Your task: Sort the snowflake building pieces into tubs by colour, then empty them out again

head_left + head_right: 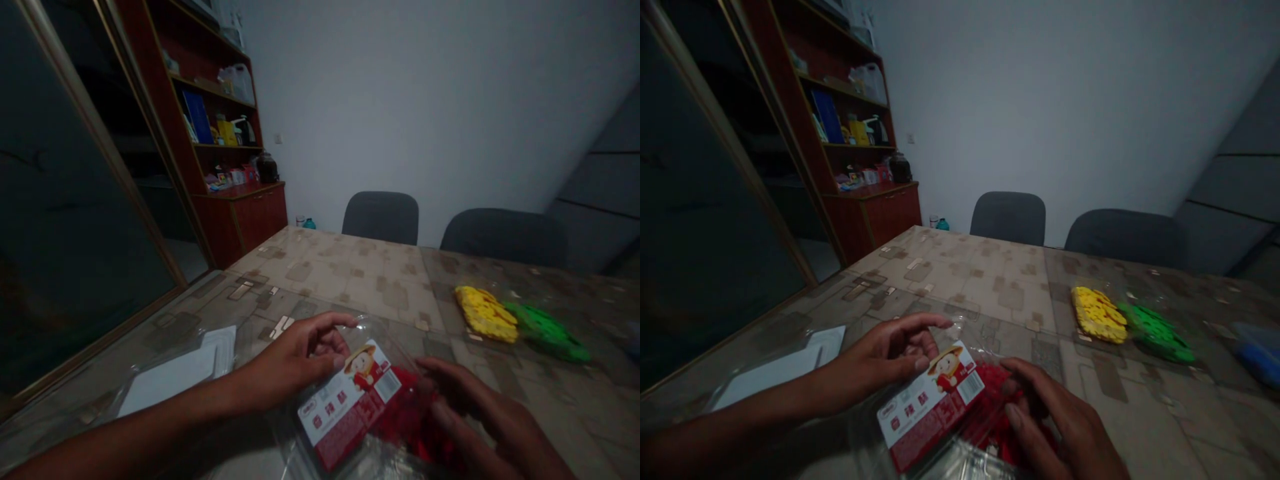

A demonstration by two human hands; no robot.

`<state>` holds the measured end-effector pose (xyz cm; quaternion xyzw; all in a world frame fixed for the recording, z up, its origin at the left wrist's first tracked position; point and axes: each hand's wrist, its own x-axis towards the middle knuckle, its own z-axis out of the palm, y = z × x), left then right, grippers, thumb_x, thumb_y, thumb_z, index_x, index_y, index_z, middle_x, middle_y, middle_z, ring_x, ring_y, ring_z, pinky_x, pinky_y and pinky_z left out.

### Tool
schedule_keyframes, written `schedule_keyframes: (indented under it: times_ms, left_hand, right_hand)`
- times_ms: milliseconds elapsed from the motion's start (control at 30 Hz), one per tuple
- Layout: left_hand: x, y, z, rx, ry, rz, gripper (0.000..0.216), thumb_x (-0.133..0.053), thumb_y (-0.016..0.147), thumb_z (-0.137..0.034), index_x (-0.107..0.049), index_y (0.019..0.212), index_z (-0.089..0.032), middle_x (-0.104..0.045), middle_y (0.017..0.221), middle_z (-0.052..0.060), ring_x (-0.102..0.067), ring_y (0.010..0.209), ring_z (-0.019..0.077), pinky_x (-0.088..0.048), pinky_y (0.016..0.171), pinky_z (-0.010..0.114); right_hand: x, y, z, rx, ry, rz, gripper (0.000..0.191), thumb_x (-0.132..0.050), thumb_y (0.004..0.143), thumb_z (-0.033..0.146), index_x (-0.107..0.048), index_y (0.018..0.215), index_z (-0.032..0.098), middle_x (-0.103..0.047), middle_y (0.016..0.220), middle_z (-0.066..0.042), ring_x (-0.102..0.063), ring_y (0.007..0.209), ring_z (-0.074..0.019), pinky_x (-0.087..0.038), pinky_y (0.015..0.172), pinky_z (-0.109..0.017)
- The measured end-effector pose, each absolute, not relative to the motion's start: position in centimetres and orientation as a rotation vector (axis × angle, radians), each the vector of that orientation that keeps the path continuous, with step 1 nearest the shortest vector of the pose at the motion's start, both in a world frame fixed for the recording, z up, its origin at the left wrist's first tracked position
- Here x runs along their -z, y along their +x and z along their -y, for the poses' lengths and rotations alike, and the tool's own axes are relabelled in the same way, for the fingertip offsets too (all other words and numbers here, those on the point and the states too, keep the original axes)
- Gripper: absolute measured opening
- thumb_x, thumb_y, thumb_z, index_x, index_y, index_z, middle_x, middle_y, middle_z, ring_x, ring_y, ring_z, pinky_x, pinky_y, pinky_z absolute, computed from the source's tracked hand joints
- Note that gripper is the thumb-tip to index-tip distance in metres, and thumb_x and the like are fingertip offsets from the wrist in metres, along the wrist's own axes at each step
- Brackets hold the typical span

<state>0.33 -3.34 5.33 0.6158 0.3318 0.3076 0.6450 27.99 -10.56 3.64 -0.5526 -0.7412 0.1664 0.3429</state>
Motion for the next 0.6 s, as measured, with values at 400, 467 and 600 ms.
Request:
schedule_keyframes:
  times_ms: [400,467,600]
  left_hand:
    - [-6.3,-5.0,0.3,-0.777,1.770,-1.025,0.058,-0.063,0.083,-0.030,-0.046,0.138,-0.023,-0.063,0.091,0.003,-0.057,0.074,0.0157,-0.046,0.061,0.025]
    - [-6.0,-9.0,-1.9,-0.764,1.835,-1.255,0.058,-0.063,0.080,-0.035,-0.049,0.135,-0.021,-0.064,0.095,0.005,-0.060,0.074,0.0174,-0.048,0.059,0.026]
    - [-4.4,-15.8,-5.3,-0.662,1.944,-1.574,0.054,-0.058,0.077,-0.047,-0.060,0.120,-0.016,-0.068,0.084,0.005,-0.060,0.060,0.0183,-0.049,0.050,0.028]
  right_hand:
    - [-3.7,27.5,9.8,-0.415,-1.445,1.915,0.037,-0.051,0.093,0.038,-0.064,0.125,0.026,-0.075,0.112,-0.006,-0.072,0.099,-0.0211,-0.061,0.078,-0.026]
    - [-3.3,28.0,9.5,-0.361,-1.421,1.937,0.035,-0.053,0.091,0.040,-0.068,0.119,0.026,-0.076,0.111,-0.005,-0.073,0.097,-0.0216,-0.062,0.077,-0.025]
    - [-2.2,28.3,9.2,-0.368,-1.326,1.946,0.030,-0.054,0.089,0.042,-0.073,0.108,0.029,-0.077,0.107,-0.003,-0.074,0.093,-0.0216,-0.062,0.073,-0.023]
